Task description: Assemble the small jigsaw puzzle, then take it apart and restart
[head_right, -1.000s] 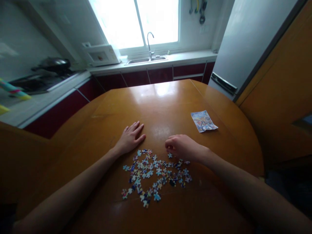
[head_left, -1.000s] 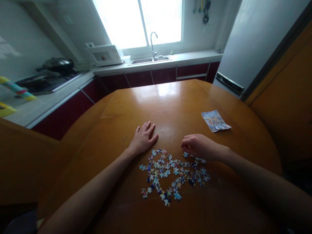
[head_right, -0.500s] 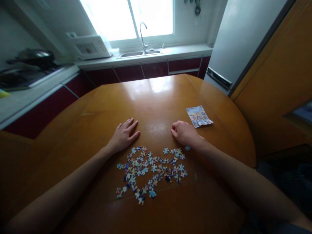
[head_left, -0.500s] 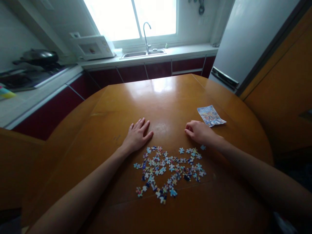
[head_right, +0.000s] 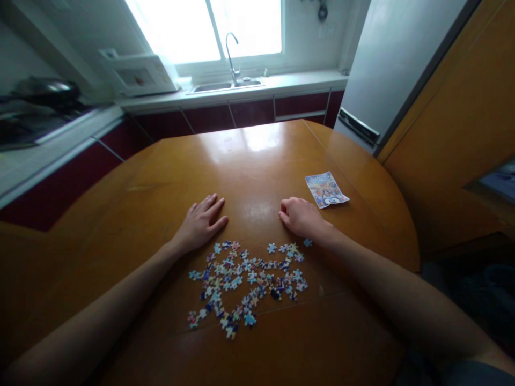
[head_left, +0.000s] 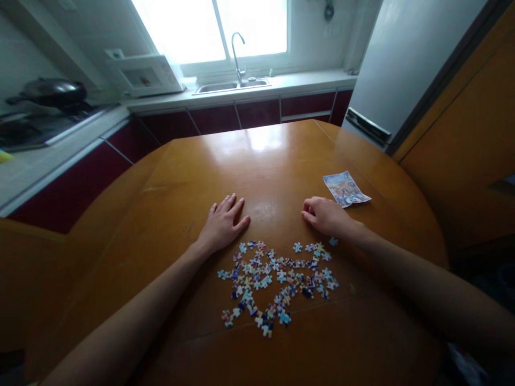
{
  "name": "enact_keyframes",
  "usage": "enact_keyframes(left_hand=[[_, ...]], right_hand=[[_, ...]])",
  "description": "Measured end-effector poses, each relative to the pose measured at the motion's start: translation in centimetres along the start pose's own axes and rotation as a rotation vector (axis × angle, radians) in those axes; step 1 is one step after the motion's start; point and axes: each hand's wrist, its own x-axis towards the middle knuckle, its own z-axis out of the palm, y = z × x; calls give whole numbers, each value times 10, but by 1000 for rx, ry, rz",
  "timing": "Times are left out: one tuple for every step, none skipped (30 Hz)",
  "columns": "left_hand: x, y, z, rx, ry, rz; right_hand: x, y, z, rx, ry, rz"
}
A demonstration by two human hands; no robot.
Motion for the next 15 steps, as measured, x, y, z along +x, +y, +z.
enact_keyframes(left_hand=[[0,0,0,0,-1,-1],[0,0,-1,2,-4,-2],[1,0,-1,3,-7,-3],[1,0,-1,5,-9,-5],[1,0,-1,6,-10,-5],[1,0,-1,6,-11,-5],[1,0,-2,4,-10,-6],[1,0,-2,3,-10,-7],[1,1,-2,2,-10,-8],[0,1,-2,1,-11,-8],[0,1,-2,2,-12,-9],[0,1,-2,3,-13,-8],[0,0,-1,4,-13,-7],[0,0,-1,4,-12,-5],[0,-1,0,5,-9,-3]], right_hand=[[0,0,0,-1,-1,1],[0,0,0,-4,-2,4],[0,0,0,-8,-4,5],[1,0,0,-12,-6,7],[1,0,1,-16,-9,6],[1,0,1,-20,-7,6],[1,1,1,-21,-6,3],[1,1,1,-20,-6,0],[1,1,1,-17,-6,-2],[1,1,1,-15,-7,-4],[1,1,1,-13,-5,-6],[1,1,1,-13,-5,-7],[1,1,1,-14,-4,-8],[1,1,2,-16,-2,-8],[2,1,2,-18,-2,-8]])
